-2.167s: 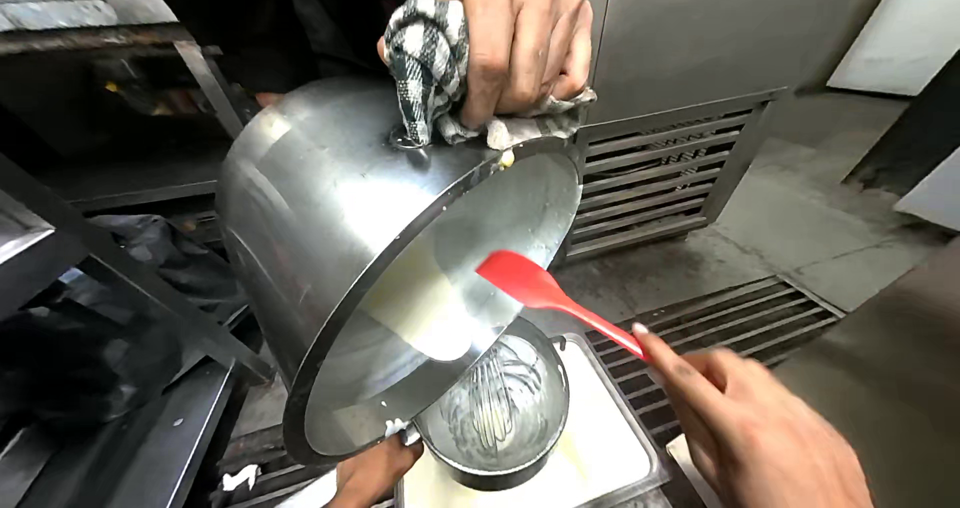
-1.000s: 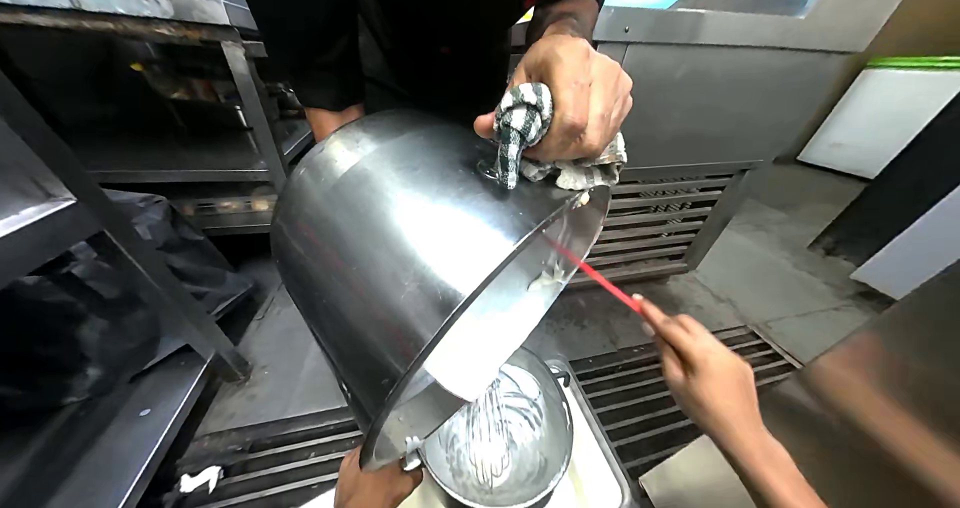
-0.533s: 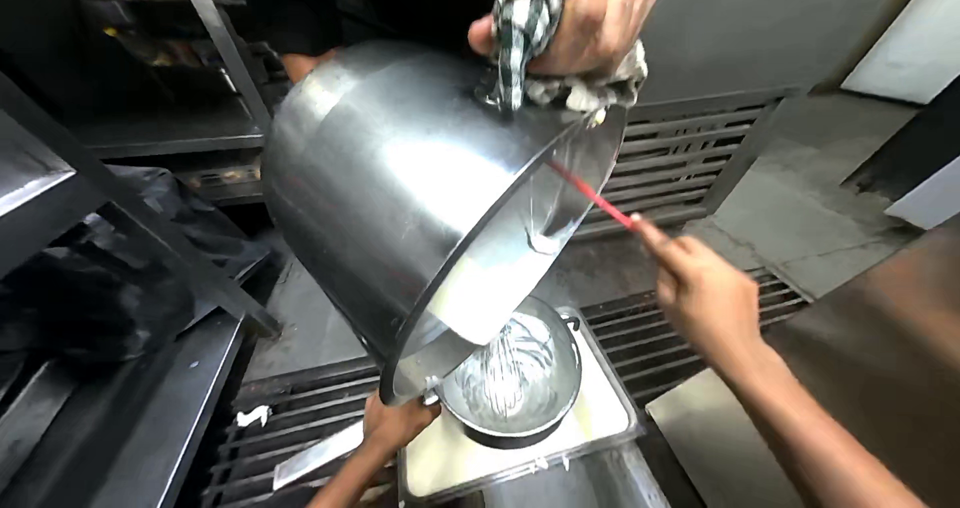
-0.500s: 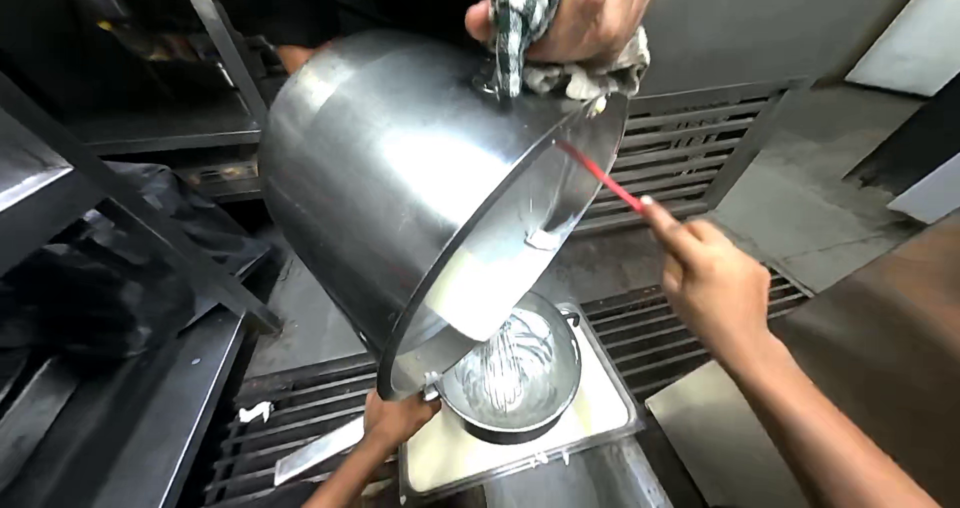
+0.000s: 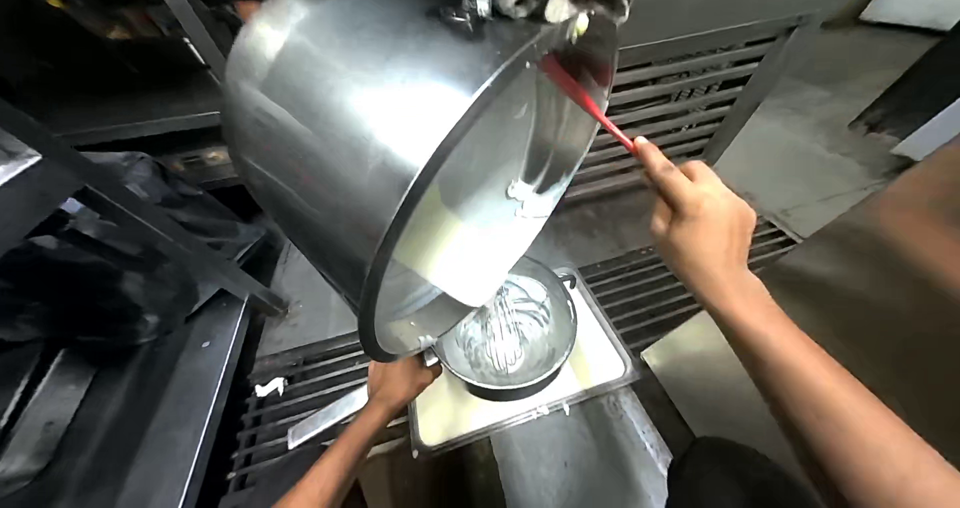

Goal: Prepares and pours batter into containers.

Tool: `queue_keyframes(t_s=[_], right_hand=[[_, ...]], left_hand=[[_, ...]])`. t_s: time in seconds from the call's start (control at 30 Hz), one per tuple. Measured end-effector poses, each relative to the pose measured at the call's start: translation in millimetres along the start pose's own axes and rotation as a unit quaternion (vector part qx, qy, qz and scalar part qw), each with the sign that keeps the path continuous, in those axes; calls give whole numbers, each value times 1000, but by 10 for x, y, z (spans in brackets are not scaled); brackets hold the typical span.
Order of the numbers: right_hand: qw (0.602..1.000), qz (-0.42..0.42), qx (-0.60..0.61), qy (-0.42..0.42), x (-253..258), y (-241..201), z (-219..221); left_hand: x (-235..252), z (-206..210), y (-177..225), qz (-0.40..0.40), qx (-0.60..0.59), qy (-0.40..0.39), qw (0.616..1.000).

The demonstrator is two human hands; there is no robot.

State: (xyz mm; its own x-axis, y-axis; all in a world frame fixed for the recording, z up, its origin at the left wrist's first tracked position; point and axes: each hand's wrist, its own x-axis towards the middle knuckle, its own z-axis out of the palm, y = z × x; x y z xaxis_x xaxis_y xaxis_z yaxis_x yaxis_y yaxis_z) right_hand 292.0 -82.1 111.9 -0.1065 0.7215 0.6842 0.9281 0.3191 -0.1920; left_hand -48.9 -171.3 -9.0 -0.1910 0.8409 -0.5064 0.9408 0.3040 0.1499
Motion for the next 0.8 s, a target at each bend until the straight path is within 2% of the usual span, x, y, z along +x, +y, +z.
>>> queue_keyframes(t_s=[0.1, 0.17, 0.23, 0.3, 0.43, 0.5, 0.57, 0.6, 0.67, 0.8], right_hand=[[997, 29, -12, -67, -152, 42, 188], [991, 21, -16, -135, -335, 42, 350], [988, 4, -10, -154, -360, -11, 356], [992, 1, 6, -129, -234, -81, 241], [1000, 14, 19, -3, 45, -179, 94], [999, 38, 14, -30, 23, -157, 184], [994, 47, 1, -101, -144, -87, 369], [991, 33, -6, -129, -236, -44, 459], [991, -14, -19, -131, -293, 0, 521], [997, -81, 2, 2, 55, -54, 275]], left_hand=[[3, -15, 24, -2, 2, 0, 1000], [2, -3, 7, -4, -7, 4, 1000], [29, -4, 9, -5, -16, 19, 1000], [50, 16, -6, -13, -16, 22, 1000], [55, 2, 21, -22, 0, 13, 1000], [32, -25, 33, -21, 3, 13, 1000], [20, -8, 17, -17, 1, 29, 999], [13, 0, 8, -14, -4, 35, 999], [32, 20, -20, -4, -23, 60, 998], [51, 35, -54, -5, -31, 71, 997]])
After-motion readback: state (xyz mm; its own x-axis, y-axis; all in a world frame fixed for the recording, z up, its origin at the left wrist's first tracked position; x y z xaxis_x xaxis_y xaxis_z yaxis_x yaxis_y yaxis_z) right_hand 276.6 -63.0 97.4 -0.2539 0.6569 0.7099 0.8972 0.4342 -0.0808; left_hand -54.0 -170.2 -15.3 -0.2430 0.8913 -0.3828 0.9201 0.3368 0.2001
